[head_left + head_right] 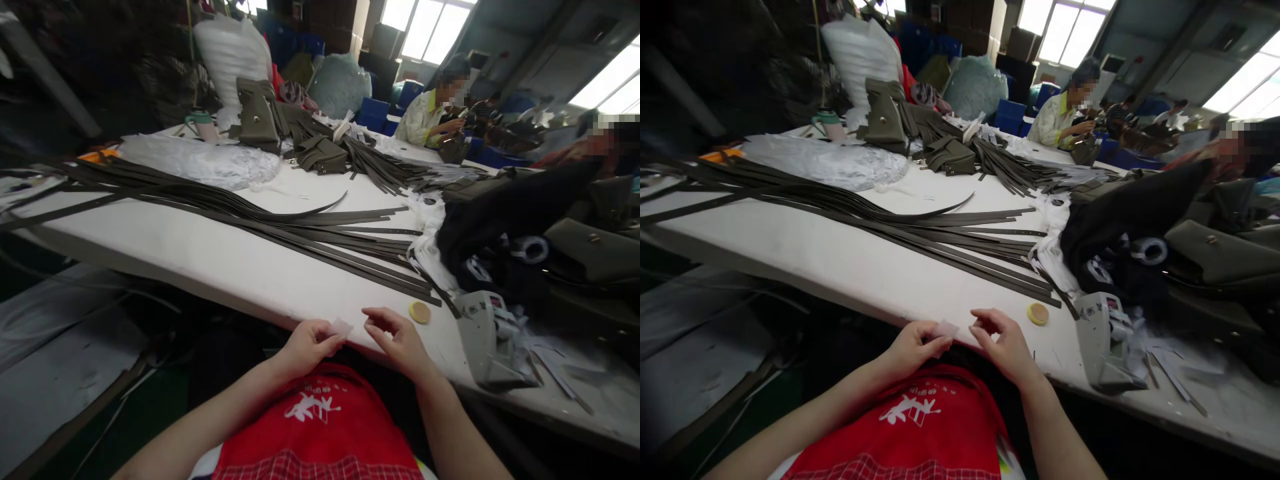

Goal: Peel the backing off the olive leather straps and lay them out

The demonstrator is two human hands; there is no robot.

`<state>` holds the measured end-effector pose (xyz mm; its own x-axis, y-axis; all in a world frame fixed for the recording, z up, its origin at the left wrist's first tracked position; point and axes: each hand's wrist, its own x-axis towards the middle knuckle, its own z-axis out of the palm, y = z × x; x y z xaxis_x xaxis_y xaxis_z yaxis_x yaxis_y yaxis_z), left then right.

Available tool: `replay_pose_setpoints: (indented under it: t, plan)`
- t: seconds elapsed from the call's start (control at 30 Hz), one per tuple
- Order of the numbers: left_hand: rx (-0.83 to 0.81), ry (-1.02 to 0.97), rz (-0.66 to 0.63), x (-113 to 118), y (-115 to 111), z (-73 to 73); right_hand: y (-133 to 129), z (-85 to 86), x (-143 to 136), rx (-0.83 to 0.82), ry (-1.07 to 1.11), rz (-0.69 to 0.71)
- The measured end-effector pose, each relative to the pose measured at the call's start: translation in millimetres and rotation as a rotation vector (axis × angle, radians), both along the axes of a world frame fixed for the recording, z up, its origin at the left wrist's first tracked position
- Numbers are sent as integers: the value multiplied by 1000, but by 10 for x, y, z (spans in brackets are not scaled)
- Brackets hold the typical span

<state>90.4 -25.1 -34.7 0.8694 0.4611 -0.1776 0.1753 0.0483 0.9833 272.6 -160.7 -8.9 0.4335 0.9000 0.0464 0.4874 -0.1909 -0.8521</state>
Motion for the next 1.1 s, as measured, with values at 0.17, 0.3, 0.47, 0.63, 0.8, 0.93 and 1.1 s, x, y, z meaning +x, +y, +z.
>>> replay_pose_setpoints:
  t: [0.17,0.3,0.47,0.63,0.8,0.93,1.1]
  plan:
    - [-17,-23,-4,-33,-17,23,158,46,-276,2,119,100]
    - [-7,-33,-14,-65,-15,4,199,12,-263,8,49,80]
    - [76,-8,-23,-63,-9,12,208,-38,-320,89,-46,24]
    - [132,-56,-71,-40,2,68,265,-45,-336,180,-56,23]
    - [134,-65,-93,-32,20,54,303,1,-333,123,-2,181]
    - [106,-55,-137,-19,25,12,330,-44,-390,123,-37,167]
    - [143,32,-155,2,44,-36,476,-64,52,53,-270,106]
